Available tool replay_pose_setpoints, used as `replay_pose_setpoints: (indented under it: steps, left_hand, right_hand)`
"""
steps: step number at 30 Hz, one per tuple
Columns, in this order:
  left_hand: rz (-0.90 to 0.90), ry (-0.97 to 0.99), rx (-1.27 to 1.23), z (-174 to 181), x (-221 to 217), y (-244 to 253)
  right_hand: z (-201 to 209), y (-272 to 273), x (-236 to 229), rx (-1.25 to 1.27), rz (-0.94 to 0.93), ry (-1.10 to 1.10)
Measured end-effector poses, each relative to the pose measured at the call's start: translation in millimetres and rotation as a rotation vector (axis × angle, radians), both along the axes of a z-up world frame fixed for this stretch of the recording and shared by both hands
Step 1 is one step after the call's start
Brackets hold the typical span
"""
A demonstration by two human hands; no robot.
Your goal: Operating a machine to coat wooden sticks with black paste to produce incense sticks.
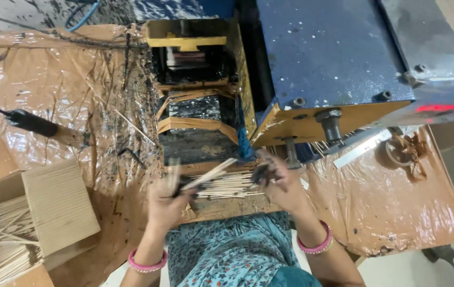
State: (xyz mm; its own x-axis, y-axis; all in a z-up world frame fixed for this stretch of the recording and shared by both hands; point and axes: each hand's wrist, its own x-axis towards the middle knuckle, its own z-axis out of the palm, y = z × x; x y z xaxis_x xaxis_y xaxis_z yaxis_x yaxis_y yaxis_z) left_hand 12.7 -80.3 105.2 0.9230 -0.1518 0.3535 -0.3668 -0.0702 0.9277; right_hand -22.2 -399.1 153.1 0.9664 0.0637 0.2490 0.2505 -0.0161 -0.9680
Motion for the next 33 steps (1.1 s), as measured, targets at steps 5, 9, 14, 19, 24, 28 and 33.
replay_pose_setpoints:
  steps: [5, 9, 14, 19, 24, 28, 33]
  left_hand:
    - [-0.045, 0.115, 0.073, 33, 22, 4]
    - [0.021, 0.290, -0.083, 32, 67, 50]
    - [0.201, 0.233, -0.176, 41, 147, 42]
    - [0.131, 0.367, -0.341, -2, 191, 18]
    - [0.068, 0.377, -0.525, 16, 185, 13]
    - [0.123, 0.337, -0.448, 30, 163, 15]
    - [0.336, 0.220, -0.364, 31, 109, 29]
  right_hand:
    - [-4, 20, 45, -0.001, -0.004, 0.086]
    - [35, 43, 95, -0.187, 0.053, -0.352]
    - [51, 73, 142, -0.910, -0.177, -0.803]
    - [-19, 25, 147, -0.958, -0.179, -0.327]
    - [-24, 30, 146, -0.785, -0.223, -0.335]
    - [-38, 22, 169, -0.596, -0.156, -0.515]
    - [33, 14, 75, -1.063, -0.457, -0.457]
